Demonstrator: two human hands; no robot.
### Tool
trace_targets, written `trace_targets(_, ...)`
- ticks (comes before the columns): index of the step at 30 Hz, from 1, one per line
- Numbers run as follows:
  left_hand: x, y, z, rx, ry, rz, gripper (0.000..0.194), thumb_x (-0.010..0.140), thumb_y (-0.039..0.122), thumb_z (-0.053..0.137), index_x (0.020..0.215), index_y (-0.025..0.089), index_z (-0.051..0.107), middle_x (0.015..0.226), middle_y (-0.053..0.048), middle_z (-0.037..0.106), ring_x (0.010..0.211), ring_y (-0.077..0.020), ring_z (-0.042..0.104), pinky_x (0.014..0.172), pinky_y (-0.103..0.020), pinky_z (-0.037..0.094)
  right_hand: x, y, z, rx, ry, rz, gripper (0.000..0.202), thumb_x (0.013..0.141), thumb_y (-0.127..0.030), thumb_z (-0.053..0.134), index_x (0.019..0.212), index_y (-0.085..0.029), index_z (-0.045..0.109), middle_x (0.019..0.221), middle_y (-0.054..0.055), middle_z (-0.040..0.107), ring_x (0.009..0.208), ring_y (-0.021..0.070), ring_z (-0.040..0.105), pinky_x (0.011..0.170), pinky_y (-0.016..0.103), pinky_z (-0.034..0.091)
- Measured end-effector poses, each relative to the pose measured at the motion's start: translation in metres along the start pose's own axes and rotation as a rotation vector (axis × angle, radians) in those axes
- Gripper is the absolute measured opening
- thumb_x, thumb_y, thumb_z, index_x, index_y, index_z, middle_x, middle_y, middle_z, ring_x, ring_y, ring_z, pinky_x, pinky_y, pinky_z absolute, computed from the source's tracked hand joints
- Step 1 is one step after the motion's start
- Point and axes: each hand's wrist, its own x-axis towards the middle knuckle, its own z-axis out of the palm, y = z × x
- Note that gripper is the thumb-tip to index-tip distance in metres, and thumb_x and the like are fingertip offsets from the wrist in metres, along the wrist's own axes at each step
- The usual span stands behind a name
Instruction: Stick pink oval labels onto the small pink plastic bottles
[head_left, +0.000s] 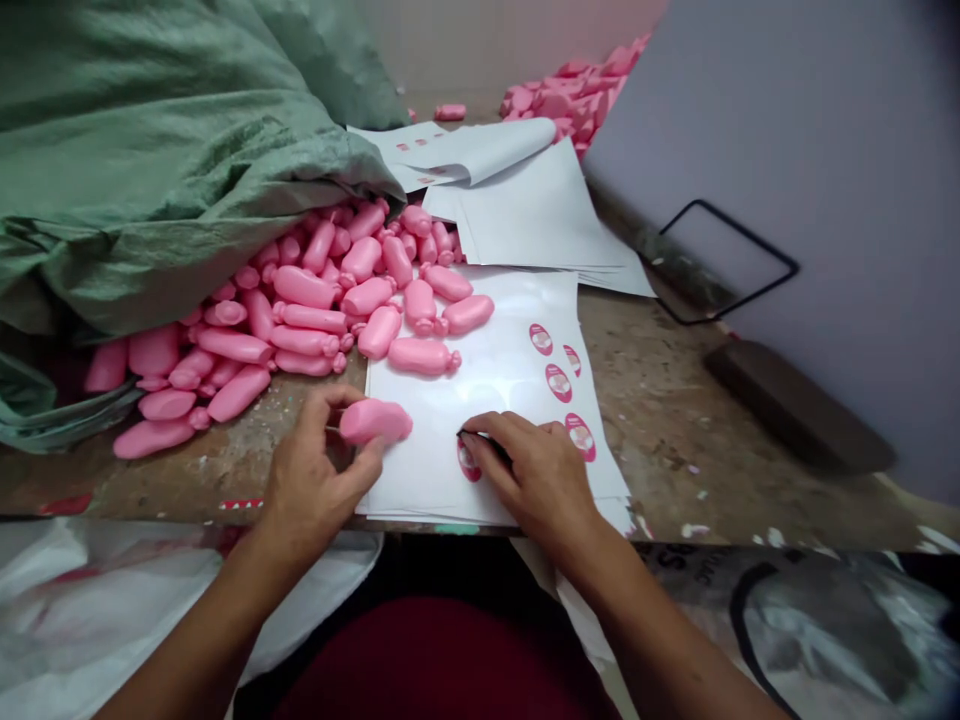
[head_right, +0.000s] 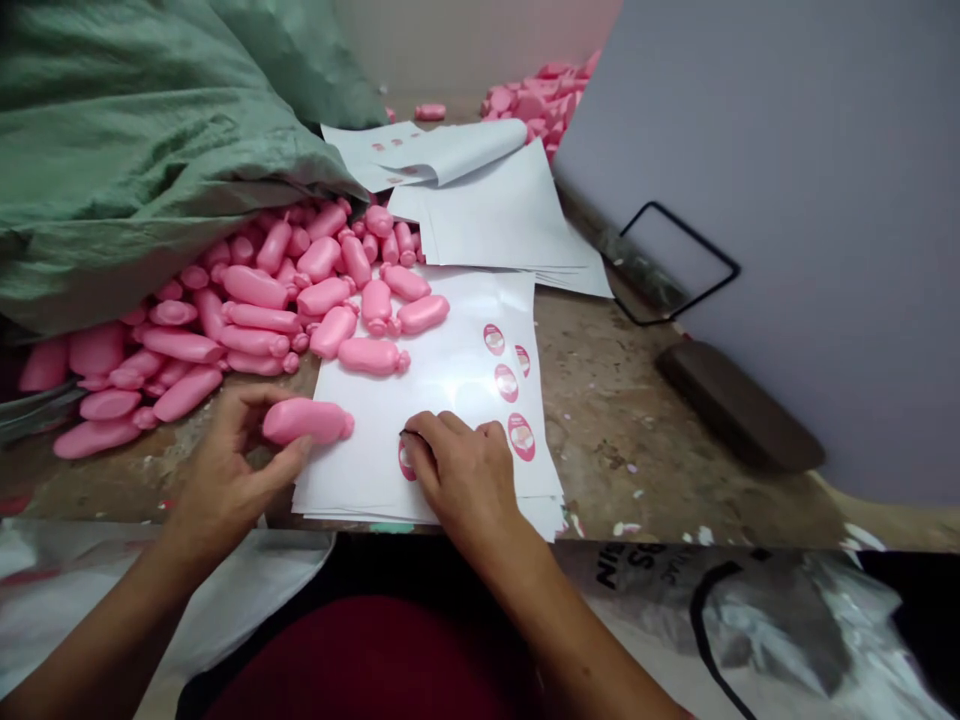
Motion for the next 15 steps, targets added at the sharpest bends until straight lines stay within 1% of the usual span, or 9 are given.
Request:
trace_targets(2, -0.005, -0.003, -0.008, 0.077, 0.017, 0.015, 0.035, 0.081, 0.034, 0.064, 0.113, 0.024, 0.054, 0.102, -0.003, 0.065, 0.093, -0.0218, 0.064, 0.082, -0.036, 0.051, -0.001, 0.003, -0.003, 0.037, 0.038, 0.017, 0.012, 0.095, -0.025, 0.059, 0.096, -0.022, 0.071, 0.086, 0.000, 0.077, 0.068, 0.0183, 0.066, 0.067, 0.032, 0.032)
trace_targets(3, -0.008, -0.003, -0.012, 0.140, -0.002, 0.038, 0.038, 0.082, 0.033, 0.062, 0.119, 0.024, 0.053, 0.104, -0.004, 0.064, 0.094, -0.0222, 0.064, 0.082, -0.036, 0.051, -0.002, 0.006, -0.006, 0.037, 0.054, 0.026, 0.013, 0.095, -0.025, 0.059, 0.096, -0.022, 0.071, 0.086, 0.000, 0.077, 0.068, 0.0184, 0.066, 0.068, 0.032, 0.033)
trace_targets(5, -0.012, 0.000, -0.014, 0.319, -0.112, 0.099, 0.042, 0.085, 0.028, 0.055, 0.127, 0.027, 0.055, 0.106, -0.005, 0.064, 0.089, -0.0224, 0.065, 0.077, -0.036, 0.050, -0.005, 0.009, -0.011, 0.007, 0.061, 0.032, 0.013, 0.094, -0.025, 0.058, 0.096, -0.021, 0.071, 0.084, 0.001, 0.078, 0.068, 0.0190, 0.066, 0.070, 0.033, 0.033)
trace_targets(7, -0.013, 0.008, -0.012, 0.476, -0.252, 0.156, 0.040, 0.084, 0.021, 0.047, 0.121, 0.027, 0.062, 0.104, -0.006, 0.064, 0.083, -0.0231, 0.063, 0.073, -0.038, 0.048, -0.007, 0.011, -0.015, -0.021, 0.043, 0.028, 0.014, 0.094, -0.026, 0.058, 0.093, -0.022, 0.071, 0.079, 0.000, 0.077, 0.066, 0.0192, 0.065, 0.070, 0.033, 0.033)
trace_targets(8, -0.012, 0.014, -0.009, 0.499, -0.291, 0.162, 0.039, 0.082, 0.019, 0.045, 0.115, 0.025, 0.065, 0.104, -0.007, 0.064, 0.083, -0.0239, 0.063, 0.073, -0.039, 0.047, -0.008, 0.010, -0.015, -0.027, 0.036, 0.025, 0.014, 0.094, -0.026, 0.058, 0.092, -0.022, 0.071, 0.077, 0.000, 0.077, 0.065, 0.0189, 0.064, 0.070, 0.033, 0.032)
trace_targets(9, -0.010, 0.020, -0.005, 0.471, -0.306, 0.142, 0.036, 0.081, 0.019, 0.045, 0.110, 0.023, 0.065, 0.102, -0.007, 0.064, 0.084, -0.0247, 0.062, 0.074, -0.040, 0.047, -0.009, 0.010, -0.016, -0.028, 0.033, 0.021, 0.014, 0.094, -0.026, 0.058, 0.091, -0.022, 0.071, 0.076, 0.000, 0.077, 0.063, 0.0184, 0.063, 0.069, 0.033, 0.031)
trace_targets(10, -0.008, 0.025, -0.001, 0.393, -0.302, 0.097, 0.032, 0.080, 0.020, 0.047, 0.107, 0.022, 0.064, 0.100, -0.007, 0.065, 0.085, -0.0251, 0.063, 0.076, -0.041, 0.047, -0.009, 0.009, -0.015, -0.026, 0.034, 0.017, 0.014, 0.094, -0.026, 0.058, 0.091, -0.022, 0.071, 0.076, -0.001, 0.077, 0.062, 0.0177, 0.061, 0.070, 0.033, 0.031)
trace_targets(12, -0.002, 0.035, 0.011, 0.098, -0.282, -0.073, 0.028, 0.079, 0.024, 0.056, 0.107, 0.021, 0.061, 0.098, -0.005, 0.067, 0.088, -0.0242, 0.064, 0.079, -0.040, 0.049, -0.009, 0.008, -0.013, -0.018, 0.040, 0.008, 0.014, 0.095, -0.025, 0.057, 0.090, -0.022, 0.070, 0.078, -0.001, 0.077, 0.059, 0.0163, 0.059, 0.070, 0.033, 0.030)
trace_targets(15, 0.006, 0.042, 0.031, -0.538, -0.298, -0.396, 0.044, 0.075, 0.029, 0.071, 0.116, 0.023, 0.059, 0.108, -0.004, 0.070, 0.095, -0.0216, 0.068, 0.081, -0.033, 0.052, -0.008, 0.007, -0.011, -0.050, 0.046, -0.010, 0.017, 0.097, -0.027, 0.054, 0.091, -0.022, 0.069, 0.082, 0.000, 0.078, 0.059, 0.0161, 0.057, 0.070, 0.033, 0.027)
